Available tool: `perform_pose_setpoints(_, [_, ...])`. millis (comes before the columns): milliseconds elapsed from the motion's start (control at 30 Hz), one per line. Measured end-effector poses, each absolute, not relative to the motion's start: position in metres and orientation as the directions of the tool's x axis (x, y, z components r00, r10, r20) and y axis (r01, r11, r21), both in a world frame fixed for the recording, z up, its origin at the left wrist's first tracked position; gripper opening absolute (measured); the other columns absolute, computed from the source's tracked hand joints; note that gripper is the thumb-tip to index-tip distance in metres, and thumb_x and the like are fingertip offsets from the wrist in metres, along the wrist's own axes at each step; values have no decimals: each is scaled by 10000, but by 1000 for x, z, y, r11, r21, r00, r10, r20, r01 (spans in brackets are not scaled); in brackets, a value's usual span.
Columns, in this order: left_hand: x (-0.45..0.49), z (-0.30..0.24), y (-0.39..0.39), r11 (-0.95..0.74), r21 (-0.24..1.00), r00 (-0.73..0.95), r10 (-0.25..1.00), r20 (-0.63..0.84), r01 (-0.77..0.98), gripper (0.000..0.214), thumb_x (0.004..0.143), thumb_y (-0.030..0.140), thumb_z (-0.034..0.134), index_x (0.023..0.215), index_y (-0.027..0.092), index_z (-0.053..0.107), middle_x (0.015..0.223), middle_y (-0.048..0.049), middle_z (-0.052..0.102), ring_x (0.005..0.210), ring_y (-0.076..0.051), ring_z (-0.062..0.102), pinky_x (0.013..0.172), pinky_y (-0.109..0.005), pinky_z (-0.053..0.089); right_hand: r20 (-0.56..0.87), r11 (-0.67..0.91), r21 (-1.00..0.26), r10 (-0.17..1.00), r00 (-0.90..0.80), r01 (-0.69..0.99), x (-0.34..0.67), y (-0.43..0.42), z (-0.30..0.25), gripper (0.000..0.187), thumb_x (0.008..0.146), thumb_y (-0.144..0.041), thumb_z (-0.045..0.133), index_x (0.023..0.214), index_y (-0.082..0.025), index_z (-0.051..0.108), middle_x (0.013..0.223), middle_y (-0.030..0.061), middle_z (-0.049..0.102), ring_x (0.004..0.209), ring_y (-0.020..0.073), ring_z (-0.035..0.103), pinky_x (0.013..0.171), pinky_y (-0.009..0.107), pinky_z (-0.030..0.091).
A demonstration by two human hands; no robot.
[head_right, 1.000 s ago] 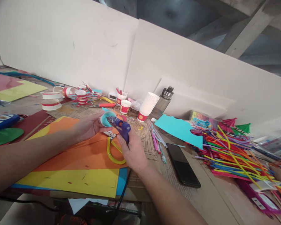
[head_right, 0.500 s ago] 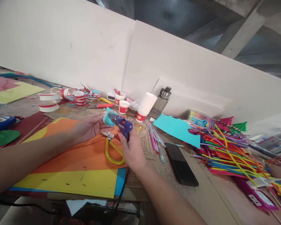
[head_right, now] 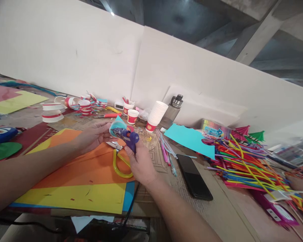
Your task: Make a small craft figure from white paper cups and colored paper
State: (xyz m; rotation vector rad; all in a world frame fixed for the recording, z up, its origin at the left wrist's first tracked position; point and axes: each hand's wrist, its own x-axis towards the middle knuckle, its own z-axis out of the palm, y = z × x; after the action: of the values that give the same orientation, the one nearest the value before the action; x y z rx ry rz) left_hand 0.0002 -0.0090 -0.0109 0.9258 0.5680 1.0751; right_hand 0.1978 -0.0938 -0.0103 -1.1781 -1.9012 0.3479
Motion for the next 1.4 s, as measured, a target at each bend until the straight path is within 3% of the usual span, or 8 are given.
perform_pose_setpoints(167, [0, -5, -9, 147, 872, 320, 948, 11, -467, 199, 962, 214, 540, 942, 93, 696, 896, -128, 760, 725, -183, 725, 680, -320, 619, 468, 502, -627, 854, -226, 596, 200, -94, -11, 394, 993, -334, 497, 1368, -216, 524, 1313, 91, 657, 1199, 262, 614, 1048, 452, 479])
perform_pose_setpoints(300, [-1, -7, -7, 172, 867, 339, 941, -4, -467, 252, 985, 229, 492, 990, 102, 710, 891, -127, 764, 735, -183, 729, 655, -301, 620, 471, 503, -625, 853, -226, 596, 199, -94, -11, 382, 988, -318, 501, 1351, -203, 528, 1301, 97, 665, 1187, 261, 624, 1024, 448, 499])
perform_pose_setpoints(467, [1, -12, -9, 220, 871, 396, 918, -33, -439, 247, 968, 251, 535, 1057, 110, 717, 880, -121, 763, 728, -186, 726, 675, -328, 631, 526, 522, -577, 826, -203, 628, 198, -94, -11, 380, 993, -310, 484, 1355, -194, 511, 1298, 115, 658, 1192, 261, 618, 1022, 457, 499])
perform_pose_setpoints(700, [4, -9, -14, 210, 876, 392, 920, -26, -434, 192, 939, 254, 594, 953, 108, 719, 869, -109, 764, 701, -179, 720, 661, -333, 629, 626, 497, -495, 773, -103, 713, 196, -94, -9, 382, 986, -277, 472, 1359, -199, 501, 1358, 137, 605, 1289, 282, 542, 1108, 516, 415])
perform_pose_setpoints(867, [3, -11, -15, 160, 879, 359, 933, 13, -449, 163, 901, 267, 654, 923, 111, 694, 884, -110, 761, 773, -195, 734, 728, -347, 621, 655, 472, -447, 751, -81, 760, 196, -94, -8, 382, 978, -286, 473, 1340, -171, 507, 1384, 170, 576, 1362, 313, 473, 1120, 537, 401])
perform_pose_setpoints(1067, [2, -7, -18, 199, 845, 415, 910, 30, -497, 117, 846, 174, 668, 944, 112, 682, 1022, -130, 752, 896, -240, 733, 838, -459, 606, 629, 515, -456, 764, -146, 726, 199, -94, -11, 364, 987, -297, 472, 1331, -182, 501, 1366, 148, 590, 1312, 287, 525, 1099, 501, 432])
perform_pose_setpoints(1267, [3, -7, -17, 263, 810, 463, 886, 12, -524, 185, 836, 101, 642, 1007, 144, 700, 1094, -95, 751, 925, -211, 731, 867, -423, 600, 621, 530, -462, 766, -167, 712, 198, -93, -11, 352, 987, -288, 477, 1324, -191, 508, 1339, 138, 610, 1269, 278, 558, 1089, 496, 439])
perform_pose_setpoints(1400, [4, -8, -18, 300, 794, 492, 870, -1, -529, 131, 840, 93, 641, 939, 132, 718, 1015, -92, 770, 914, -212, 736, 899, -420, 587, 648, 490, -439, 754, -113, 753, 198, -93, -11, 346, 987, -301, 470, 1304, -172, 516, 1337, 164, 605, 1292, 305, 534, 1090, 533, 427])
